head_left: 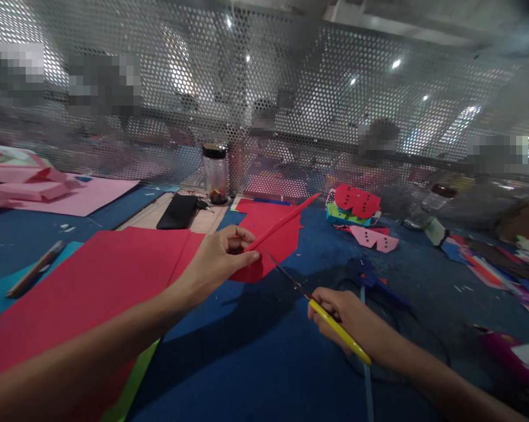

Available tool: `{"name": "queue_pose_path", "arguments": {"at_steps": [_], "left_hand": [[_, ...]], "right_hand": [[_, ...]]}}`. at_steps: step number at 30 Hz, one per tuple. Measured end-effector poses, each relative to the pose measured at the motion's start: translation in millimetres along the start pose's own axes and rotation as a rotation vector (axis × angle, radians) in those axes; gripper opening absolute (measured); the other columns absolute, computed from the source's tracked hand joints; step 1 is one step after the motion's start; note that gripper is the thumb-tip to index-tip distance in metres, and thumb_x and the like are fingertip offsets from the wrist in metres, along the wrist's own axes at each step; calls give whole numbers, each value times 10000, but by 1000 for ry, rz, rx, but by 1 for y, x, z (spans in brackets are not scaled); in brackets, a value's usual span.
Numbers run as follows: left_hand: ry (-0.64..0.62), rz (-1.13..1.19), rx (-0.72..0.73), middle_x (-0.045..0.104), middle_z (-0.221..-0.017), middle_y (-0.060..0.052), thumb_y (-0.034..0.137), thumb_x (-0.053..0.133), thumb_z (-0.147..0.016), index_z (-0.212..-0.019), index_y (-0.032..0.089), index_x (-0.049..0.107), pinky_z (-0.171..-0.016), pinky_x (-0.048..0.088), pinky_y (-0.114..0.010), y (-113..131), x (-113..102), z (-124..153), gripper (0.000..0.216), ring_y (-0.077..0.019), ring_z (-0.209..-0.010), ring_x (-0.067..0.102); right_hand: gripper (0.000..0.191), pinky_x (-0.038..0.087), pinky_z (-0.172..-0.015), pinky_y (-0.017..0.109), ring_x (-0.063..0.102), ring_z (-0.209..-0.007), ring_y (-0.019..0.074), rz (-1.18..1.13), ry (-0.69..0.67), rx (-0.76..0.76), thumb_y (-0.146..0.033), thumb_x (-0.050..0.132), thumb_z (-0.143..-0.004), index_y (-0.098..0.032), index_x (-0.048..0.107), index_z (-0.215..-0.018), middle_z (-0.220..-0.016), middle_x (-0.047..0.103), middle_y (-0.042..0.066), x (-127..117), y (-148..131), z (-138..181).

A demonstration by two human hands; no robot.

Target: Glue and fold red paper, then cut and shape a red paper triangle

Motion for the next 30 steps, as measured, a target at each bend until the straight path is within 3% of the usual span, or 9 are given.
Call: {"name": "queue_pose_path", "arguments": {"at_steps": [20,30], "left_hand": [[-4,-48,-3,696,-739,-11,358,780,-682,-933,196,586,-554,455,-257,1,0,1,356,-162,-633,638],[4,-3,-52,683,-738,30,339,800,-683,-933,188,593,-556,403,-216,2,0,3,358,-116,-625,592]], "right_hand": [[80,298,-434,180,427,-477,68,-6,-24,26,-170,519,-882,-182,597,-878,-647,540,-47,2,-2,2],[89,288,-430,204,404,-425,66,-27,8,21,-155,505,-863,-191,587,-861,-579,482,-66,1,-5,3]]}}
Point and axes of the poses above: each hand's wrist, its own z-axis away from the middle knuckle, its own x-axis out of the palm, y = z × x, the point moved 9 cm from there along -z, towards the middle knuckle
